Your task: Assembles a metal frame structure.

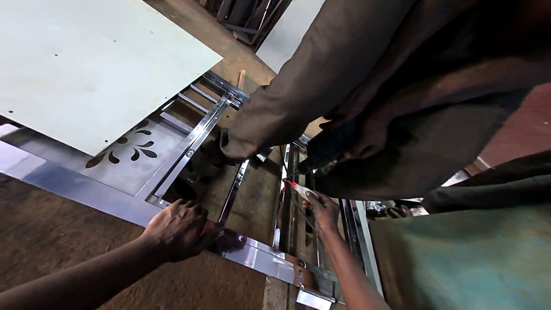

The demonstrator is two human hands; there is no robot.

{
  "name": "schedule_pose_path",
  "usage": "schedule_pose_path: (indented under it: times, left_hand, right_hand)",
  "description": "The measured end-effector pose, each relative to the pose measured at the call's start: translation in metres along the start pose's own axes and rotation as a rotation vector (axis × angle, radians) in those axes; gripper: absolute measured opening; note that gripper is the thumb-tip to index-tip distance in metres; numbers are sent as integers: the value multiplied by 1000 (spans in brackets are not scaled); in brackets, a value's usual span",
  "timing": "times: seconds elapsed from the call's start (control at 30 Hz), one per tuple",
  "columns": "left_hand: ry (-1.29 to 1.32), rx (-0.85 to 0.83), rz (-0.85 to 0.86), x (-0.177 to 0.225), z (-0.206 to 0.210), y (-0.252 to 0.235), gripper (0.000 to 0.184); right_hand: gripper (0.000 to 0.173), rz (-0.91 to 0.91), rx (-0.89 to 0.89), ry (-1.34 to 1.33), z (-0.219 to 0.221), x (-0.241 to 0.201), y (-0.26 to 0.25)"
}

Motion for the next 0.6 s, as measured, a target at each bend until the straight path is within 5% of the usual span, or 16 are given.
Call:
schedule_pose_path:
  times: [0.6]
  left_hand:
    - [1, 7, 1, 0, -1, 0, 83]
  right_hand:
    - [22, -3, -13, 14, -3, 3, 3]
Point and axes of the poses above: each hand's wrist, its own y-axis away from the middle knuckle, its own z-axis out of the palm, x = y × z, the point moved 8 cm from there along -y, towards the middle knuckle, and after that the axes turned 10 degrees about x, right-handed, at the moved point
